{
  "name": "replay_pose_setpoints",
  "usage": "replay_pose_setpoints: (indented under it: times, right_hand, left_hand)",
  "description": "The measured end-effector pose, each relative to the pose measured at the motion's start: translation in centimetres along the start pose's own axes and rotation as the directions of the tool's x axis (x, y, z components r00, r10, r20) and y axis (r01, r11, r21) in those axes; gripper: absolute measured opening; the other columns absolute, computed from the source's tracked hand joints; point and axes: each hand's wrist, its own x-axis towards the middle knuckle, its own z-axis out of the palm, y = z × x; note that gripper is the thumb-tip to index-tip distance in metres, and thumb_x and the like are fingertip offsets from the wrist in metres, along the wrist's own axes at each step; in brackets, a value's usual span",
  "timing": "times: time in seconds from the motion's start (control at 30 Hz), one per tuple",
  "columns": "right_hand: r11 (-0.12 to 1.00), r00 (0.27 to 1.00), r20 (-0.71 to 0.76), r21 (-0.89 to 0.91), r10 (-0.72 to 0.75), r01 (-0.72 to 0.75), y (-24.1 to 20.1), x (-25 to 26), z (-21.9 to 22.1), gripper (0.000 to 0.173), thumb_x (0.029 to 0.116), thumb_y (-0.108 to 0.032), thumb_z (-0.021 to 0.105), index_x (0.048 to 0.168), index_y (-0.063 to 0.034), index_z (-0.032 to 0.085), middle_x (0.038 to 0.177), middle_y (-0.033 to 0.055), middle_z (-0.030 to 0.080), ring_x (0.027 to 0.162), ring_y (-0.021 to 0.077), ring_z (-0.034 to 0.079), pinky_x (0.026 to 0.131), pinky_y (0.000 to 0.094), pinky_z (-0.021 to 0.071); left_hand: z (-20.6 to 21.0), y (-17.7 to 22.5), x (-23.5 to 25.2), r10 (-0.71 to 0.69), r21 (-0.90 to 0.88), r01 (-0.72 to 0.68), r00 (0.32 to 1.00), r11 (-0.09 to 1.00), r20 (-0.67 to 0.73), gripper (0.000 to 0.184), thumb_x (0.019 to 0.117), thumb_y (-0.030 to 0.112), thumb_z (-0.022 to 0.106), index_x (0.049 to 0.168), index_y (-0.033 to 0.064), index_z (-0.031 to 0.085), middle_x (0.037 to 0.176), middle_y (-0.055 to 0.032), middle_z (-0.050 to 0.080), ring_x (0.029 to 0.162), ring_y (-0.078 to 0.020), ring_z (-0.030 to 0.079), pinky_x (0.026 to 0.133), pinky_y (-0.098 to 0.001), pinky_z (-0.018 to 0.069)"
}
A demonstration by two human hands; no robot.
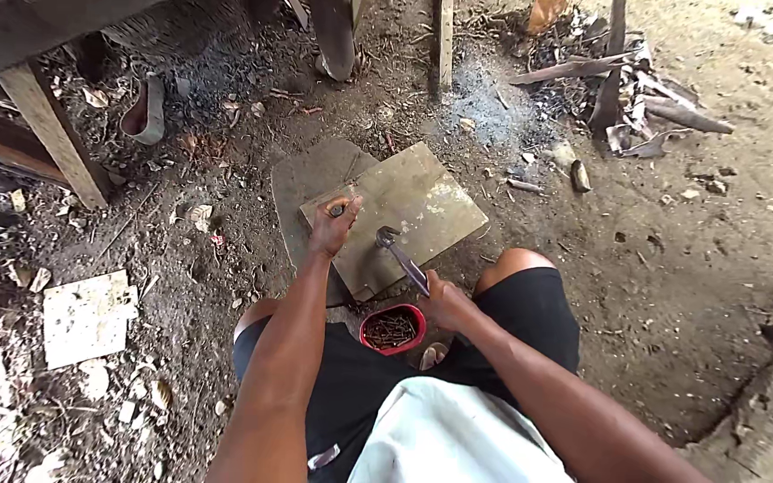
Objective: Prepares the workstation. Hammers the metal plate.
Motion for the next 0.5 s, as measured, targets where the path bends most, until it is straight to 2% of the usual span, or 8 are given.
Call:
replay_pose_setpoints:
  times: [0.07,0.17,0.3,0.4,0.43,0.47,0.5]
  right_hand:
    - [1.0,1.0,-0.006,-0.005,-0.001,0.001,-0.1,0.1,-0.1,0.048,0.1004,-0.029,0.057,0.14,-0.0072,0.043,0.106,0.0189,0.068,0.1,0.037,0.07,0.084,0.0575,0.0559]
    - [1.0,1.0,0.0,0.021,-0.002,0.002,0.1,0.1,0.0,0.048,0.1004,-0.03,0.057,0.14,-0.008,0.043,0.105,0.0181,0.068,0.098,0.0361,0.07,0.084,0.0574,0.0557]
    - [0.983,0.999,-0.025,0.178,-0.042,0.045,-0.4,-0.9,-1.4,0.049,0.1019,-0.034,0.056,0.144,-0.0117,0.043,0.092,0.013,0.067,0.071,0.0275,0.069,0.068,0.05,0.0601]
    - [0.948,0.976,-0.166,0.261,-0.141,0.181,-3.4,-4.7,-5.7,0.048,0.1037,-0.037,0.057,0.145,-0.0143,0.046,0.089,0.0094,0.067,0.067,0.0226,0.069,0.066,0.0453,0.0612]
    - [0.919,0.938,-0.273,0.271,-0.212,0.286,-4.5,-6.6,-7.4,0.047,0.1037,-0.039,0.058,0.143,-0.015,0.048,0.086,0.0068,0.067,0.066,0.0198,0.069,0.064,0.0431,0.0616]
    - [0.868,0.851,-0.429,0.243,-0.304,0.433,-5.6,-8.7,-9.0,0.046,0.1029,-0.039,0.059,0.141,-0.0154,0.05,0.081,0.0022,0.068,0.063,0.0152,0.068,0.061,0.0391,0.0622]
    - [0.788,0.696,-0.6,0.169,-0.395,0.592,-6.5,-10.7,-10.5,0.045,0.1024,-0.039,0.06,0.139,-0.0147,0.051,0.079,-0.003,0.068,0.062,0.0104,0.068,0.057,0.0347,0.0624]
  left_hand:
    - [-0.2,-0.1,-0.1,0.013,-0.008,-0.012,1.0,1.0,0.022,0.034,0.1008,0.025,0.065,0.07,0.0164,0.055,0.061,0.0069,0.051,0.052,-0.006,0.048,0.052,-0.024,0.0429]
    - [-0.3,-0.2,0.3,-0.038,-0.062,0.039,0.999,0.997,0.018,0.031,0.1003,0.024,0.065,0.072,0.017,0.057,0.061,0.0074,0.053,0.051,-0.0054,0.049,0.051,-0.0233,0.0444]
    - [-0.2,0.0,1.3,-0.131,-0.09,0.127,0.991,0.988,-0.034,0.03,0.1015,0.025,0.064,0.074,0.0159,0.057,0.061,0.0062,0.053,0.049,-0.0054,0.047,0.049,-0.0223,0.0419]
    - [-0.2,-0.1,1.4,-0.156,-0.075,0.152,0.987,0.986,-0.045,0.031,0.1023,0.025,0.063,0.074,0.0144,0.057,0.061,0.005,0.053,0.051,-0.0062,0.047,0.049,-0.0233,0.0413]
    - [-0.1,-0.1,1.4,-0.147,-0.054,0.145,0.988,0.988,-0.045,0.031,0.1023,0.025,0.064,0.074,0.0142,0.057,0.061,0.0052,0.053,0.051,-0.0059,0.048,0.049,-0.023,0.0422]
    - [0.0,-0.2,1.4,-0.126,-0.03,0.124,0.991,0.992,-0.041,0.031,0.1022,0.025,0.064,0.074,0.0137,0.058,0.061,0.005,0.054,0.051,-0.0063,0.049,0.049,-0.0234,0.0431]
    - [0.0,-0.2,1.4,-0.111,-0.006,0.111,0.993,0.994,-0.032,0.032,0.1022,0.025,0.064,0.073,0.0133,0.058,0.062,0.0046,0.053,0.051,-0.0069,0.048,0.05,-0.0242,0.043]
